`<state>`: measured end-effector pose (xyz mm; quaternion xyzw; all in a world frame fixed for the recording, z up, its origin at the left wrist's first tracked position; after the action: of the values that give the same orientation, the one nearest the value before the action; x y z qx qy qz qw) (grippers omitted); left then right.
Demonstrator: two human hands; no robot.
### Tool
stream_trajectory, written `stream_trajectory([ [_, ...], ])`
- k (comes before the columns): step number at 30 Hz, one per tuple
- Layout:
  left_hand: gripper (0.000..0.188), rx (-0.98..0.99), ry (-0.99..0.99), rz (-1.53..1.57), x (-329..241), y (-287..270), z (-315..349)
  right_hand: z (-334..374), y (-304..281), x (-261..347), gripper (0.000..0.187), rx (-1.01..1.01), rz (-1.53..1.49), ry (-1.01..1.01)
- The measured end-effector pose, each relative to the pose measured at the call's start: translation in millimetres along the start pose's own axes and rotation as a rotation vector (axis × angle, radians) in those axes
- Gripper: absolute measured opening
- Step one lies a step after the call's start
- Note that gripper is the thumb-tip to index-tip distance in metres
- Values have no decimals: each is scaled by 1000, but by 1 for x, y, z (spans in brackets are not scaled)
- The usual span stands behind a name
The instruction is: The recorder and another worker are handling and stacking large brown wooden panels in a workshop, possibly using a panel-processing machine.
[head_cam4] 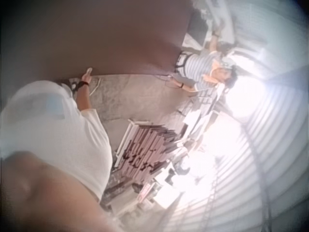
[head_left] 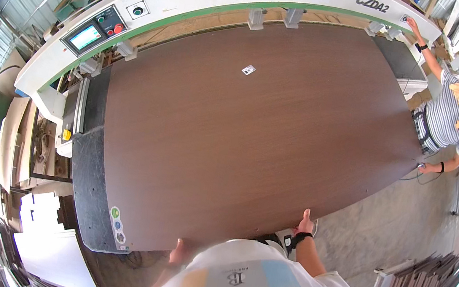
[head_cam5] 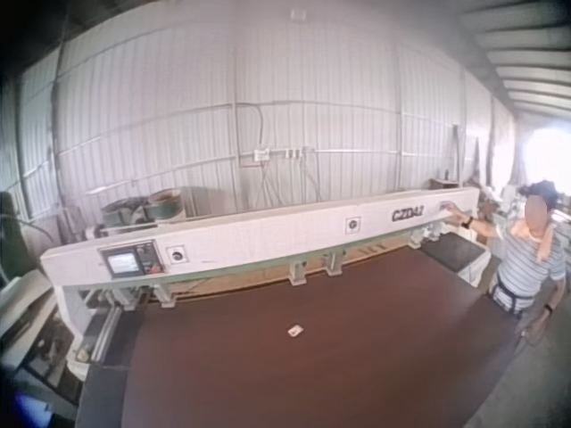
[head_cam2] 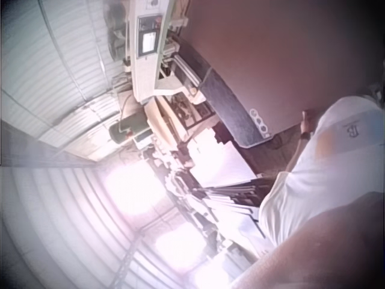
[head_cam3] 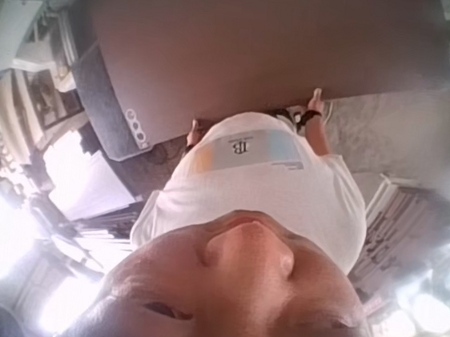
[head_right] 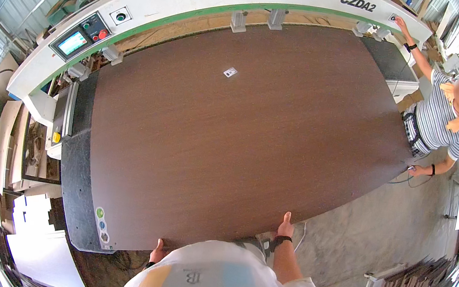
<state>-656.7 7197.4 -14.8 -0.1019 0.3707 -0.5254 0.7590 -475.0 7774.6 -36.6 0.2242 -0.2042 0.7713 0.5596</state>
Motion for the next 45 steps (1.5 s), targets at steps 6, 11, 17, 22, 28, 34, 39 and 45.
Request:
stream_trajectory([
  [6,64,3,-354,993,-5,11,-2,-31,-2,3,60,32,34,-23],
  [11,53,-50,-355,983,-26,1,12,-43,0,-3,61,80,94,-15],
  [17,49,31,-308,1039,12,31,-28,-52,-18,0,63,142,37,7],
  [22,50,-13,-431,1260,8,32,-18,16,25,23,66,188,-88,-1],
  [28,44,44,-328,1399,17,42,-28,55,36,38,73,137,-124,-2],
  [34,53,9,-270,1327,-13,25,-18,16,19,23,61,126,-18,45],
  [39,65,-79,-164,341,15,-5,-14,-9,23,7,62,38,189,15],
  [45,60,85,-131,21,-73,-9,-6,-99,-30,-21,69,-68,278,-131],
])
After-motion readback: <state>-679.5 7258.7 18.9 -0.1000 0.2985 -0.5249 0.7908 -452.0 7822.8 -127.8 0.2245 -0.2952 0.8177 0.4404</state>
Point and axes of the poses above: each hand's wrist, its own z-axis away from the middle knuckle, its own y-axis out of the palm, x = y × z, the point moved 9 cm from there along -z, towards the middle knuckle, and after that the axes turned 5 degrees about x, right-handed, at the moved point
